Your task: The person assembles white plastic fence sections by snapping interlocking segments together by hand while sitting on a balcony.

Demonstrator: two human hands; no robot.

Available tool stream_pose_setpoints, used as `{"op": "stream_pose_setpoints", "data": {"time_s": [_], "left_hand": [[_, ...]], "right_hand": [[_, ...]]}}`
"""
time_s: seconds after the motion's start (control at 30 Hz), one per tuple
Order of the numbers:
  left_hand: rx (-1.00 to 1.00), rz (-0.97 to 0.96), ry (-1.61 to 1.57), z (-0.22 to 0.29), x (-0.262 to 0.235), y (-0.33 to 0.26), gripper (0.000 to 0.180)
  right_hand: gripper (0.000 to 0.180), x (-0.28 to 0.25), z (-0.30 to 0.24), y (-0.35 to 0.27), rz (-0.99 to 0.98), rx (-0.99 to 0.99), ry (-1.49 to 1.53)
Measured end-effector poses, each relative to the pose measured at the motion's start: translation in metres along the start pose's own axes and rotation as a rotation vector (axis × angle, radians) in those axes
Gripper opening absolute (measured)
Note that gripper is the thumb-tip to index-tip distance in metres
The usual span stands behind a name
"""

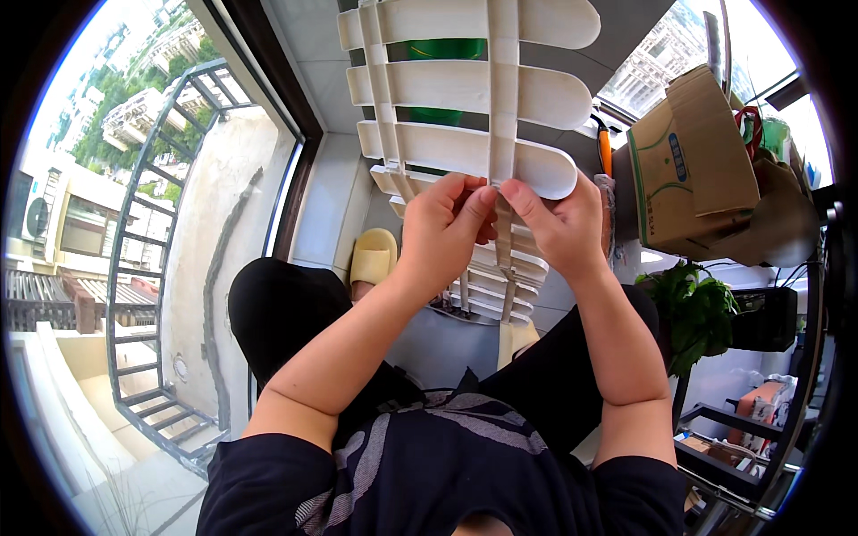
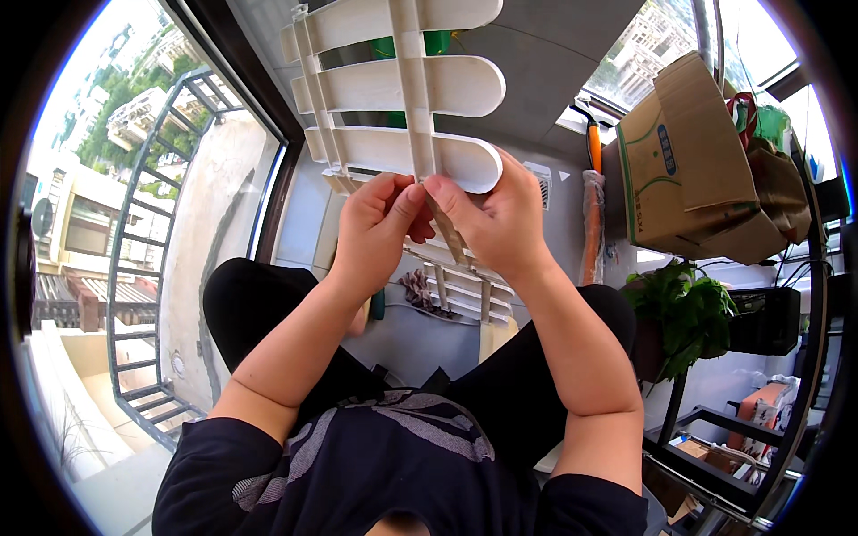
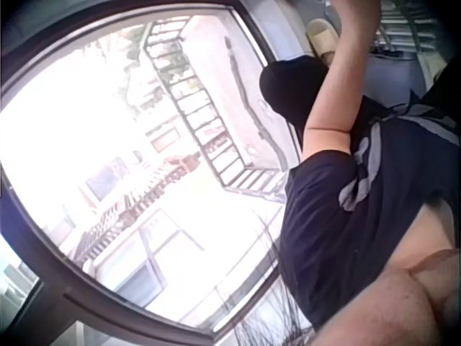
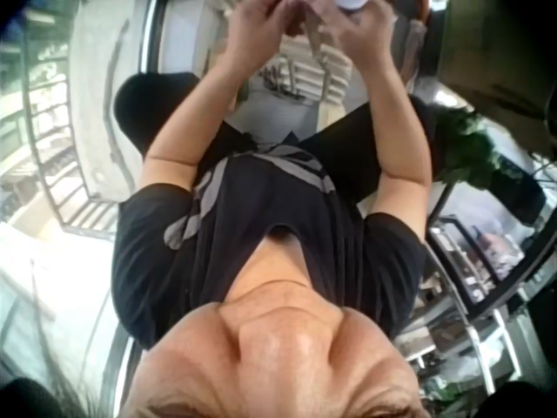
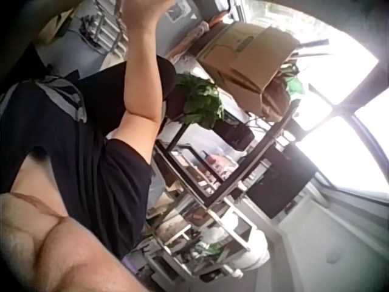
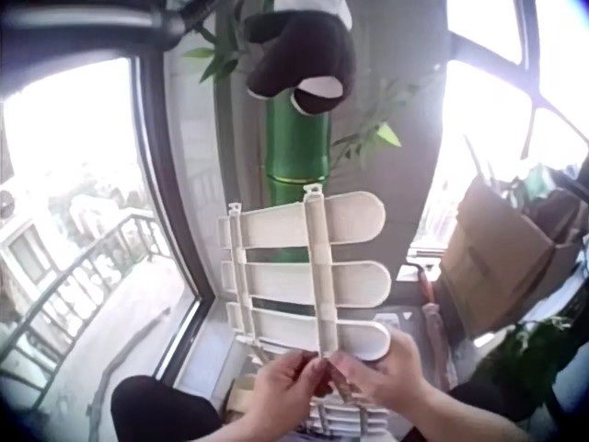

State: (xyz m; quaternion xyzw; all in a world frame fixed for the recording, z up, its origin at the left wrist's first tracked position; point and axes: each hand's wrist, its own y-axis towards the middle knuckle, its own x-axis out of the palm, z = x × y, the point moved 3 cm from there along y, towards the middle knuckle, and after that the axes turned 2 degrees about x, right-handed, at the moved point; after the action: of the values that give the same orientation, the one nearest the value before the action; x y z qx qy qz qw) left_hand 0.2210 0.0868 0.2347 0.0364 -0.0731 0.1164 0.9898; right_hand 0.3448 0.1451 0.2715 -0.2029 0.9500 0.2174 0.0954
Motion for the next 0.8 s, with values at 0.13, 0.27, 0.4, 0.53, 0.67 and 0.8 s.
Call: {"op": "stream_pose_setpoints", "data": {"time_s": [0.13,0.27,0.4,0.53,0.67,0.8], "left_hand": [[-0.028,0.048,-0.04,0.002,-0.003,0.0,0.019],[-0.031,0.074,-0.028,0.005,-0.003,-0.001,0.018],[0.014,0.068,0.034,0.011,0.0,-0.004,0.019],[0.032,0.082,0.042,0.012,-0.002,-0.006,0.019],[-0.007,0.074,0.034,0.009,0.0,-0.005,0.02],[-0.042,0.069,-0.035,0.007,0.0,-0.004,0.019]], "right_hand": [[0.014,0.004,-0.012,-0.001,0.035,-0.105,-0.153],[0.013,0.004,-0.017,-0.002,0.055,-0.179,-0.252],[0.016,0.003,-0.006,-0.001,-0.003,0.179,0.175],[0.018,0.004,-0.006,0.003,-0.059,0.372,0.376],[0.018,0.0,-0.008,0.004,-0.087,0.406,0.317],[0.017,-0.003,-0.011,0.006,-0.077,0.283,0.152]]}}
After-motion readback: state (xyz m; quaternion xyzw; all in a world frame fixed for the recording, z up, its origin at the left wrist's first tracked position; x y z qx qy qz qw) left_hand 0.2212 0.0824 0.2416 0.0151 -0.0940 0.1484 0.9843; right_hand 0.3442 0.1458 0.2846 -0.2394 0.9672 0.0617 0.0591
